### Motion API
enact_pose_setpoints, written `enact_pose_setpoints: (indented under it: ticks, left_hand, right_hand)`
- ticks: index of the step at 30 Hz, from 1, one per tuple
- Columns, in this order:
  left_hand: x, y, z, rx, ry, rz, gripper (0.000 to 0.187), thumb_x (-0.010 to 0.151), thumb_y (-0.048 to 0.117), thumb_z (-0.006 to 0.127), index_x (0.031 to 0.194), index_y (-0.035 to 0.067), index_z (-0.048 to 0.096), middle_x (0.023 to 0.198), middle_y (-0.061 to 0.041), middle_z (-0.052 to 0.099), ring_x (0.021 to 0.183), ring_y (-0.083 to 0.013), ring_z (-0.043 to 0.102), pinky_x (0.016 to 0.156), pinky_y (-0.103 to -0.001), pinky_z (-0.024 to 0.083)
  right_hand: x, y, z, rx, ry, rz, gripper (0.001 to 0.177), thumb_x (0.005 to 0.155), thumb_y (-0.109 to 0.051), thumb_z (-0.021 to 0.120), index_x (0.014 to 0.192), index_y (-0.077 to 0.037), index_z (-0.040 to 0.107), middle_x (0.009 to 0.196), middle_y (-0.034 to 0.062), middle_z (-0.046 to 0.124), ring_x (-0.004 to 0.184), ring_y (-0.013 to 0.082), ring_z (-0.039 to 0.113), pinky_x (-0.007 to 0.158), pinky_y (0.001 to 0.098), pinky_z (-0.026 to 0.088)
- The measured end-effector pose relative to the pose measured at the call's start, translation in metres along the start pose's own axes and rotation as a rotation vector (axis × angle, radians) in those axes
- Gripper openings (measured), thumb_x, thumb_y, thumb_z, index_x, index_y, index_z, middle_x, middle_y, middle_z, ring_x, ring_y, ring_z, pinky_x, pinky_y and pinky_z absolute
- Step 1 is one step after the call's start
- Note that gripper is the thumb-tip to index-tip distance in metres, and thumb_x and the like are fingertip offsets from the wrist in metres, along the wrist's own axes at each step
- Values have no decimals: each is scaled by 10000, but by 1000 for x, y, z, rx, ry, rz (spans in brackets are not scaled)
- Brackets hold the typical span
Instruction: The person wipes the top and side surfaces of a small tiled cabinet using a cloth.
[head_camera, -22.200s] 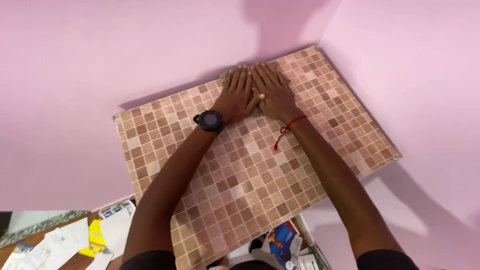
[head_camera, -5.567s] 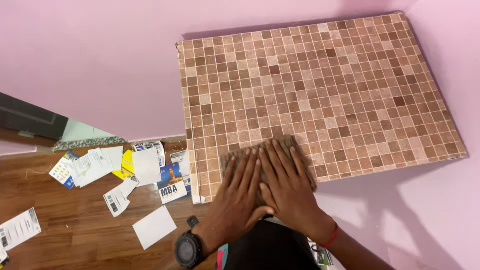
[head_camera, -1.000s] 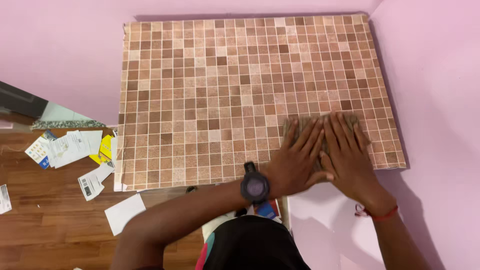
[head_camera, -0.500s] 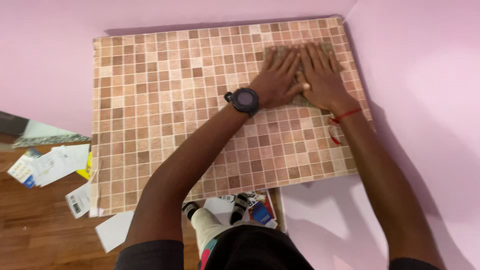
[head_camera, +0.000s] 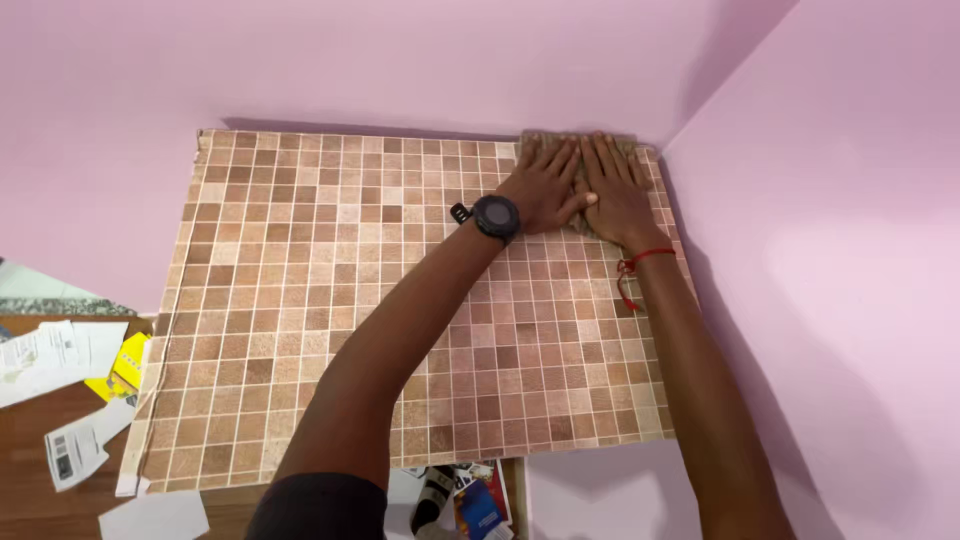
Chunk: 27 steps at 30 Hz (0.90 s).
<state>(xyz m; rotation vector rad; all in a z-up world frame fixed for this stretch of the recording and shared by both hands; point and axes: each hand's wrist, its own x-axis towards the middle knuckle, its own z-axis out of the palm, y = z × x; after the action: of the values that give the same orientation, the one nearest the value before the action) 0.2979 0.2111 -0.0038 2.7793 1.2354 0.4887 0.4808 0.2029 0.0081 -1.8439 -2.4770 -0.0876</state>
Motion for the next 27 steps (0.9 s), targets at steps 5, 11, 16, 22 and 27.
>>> enact_pose_setpoints:
  ticks: [5,11,16,22,27]
  left_hand:
    - [-2,-1,0,-9,-20,-5,901,1028,671,146,1585,-30,251,1672,-215,236,1575,-352,148,1265,-602,52]
    - [-6,-7,1,-10,15,21,914,1032,675,159,1594,-43,226,1670,-227,239,1569,-348,156,1264,-584,54]
    - [-14,-16,-2,-39,-28,72,898,1037,659,165,1588,-48,219,1671,-218,223,1572,-330,141,1263,-575,42]
    - [-40,-33,-13,-28,10,106,879,1057,637,157,1595,-55,224,1682,-221,225,1584,-331,140,1280,-569,34]
    - [-72,-64,-29,-62,-114,141,872,1024,645,131,1602,-6,183,1681,-207,154,1570,-335,89,1257,-567,4]
  right_hand:
    - [-3,1,0,21,-7,9,657,1082,-455,214,1660,-156,125,1736,77,97,1596,224,53,1287,433,2]
    - [-3,-4,1,18,35,-1,662,1077,-442,232,1666,-159,122,1736,86,89,1599,238,56,1281,463,12]
    - [-8,-19,5,37,37,47,659,1082,-421,270,1666,-150,131,1734,105,103,1597,257,72,1281,502,41]
    - [-13,-52,5,14,67,68,657,1071,-379,302,1670,-149,157,1735,93,126,1601,248,89,1279,503,38]
    - [-11,-108,4,34,32,143,668,1051,-415,306,1643,-136,173,1725,83,118,1587,245,79,1267,479,25]
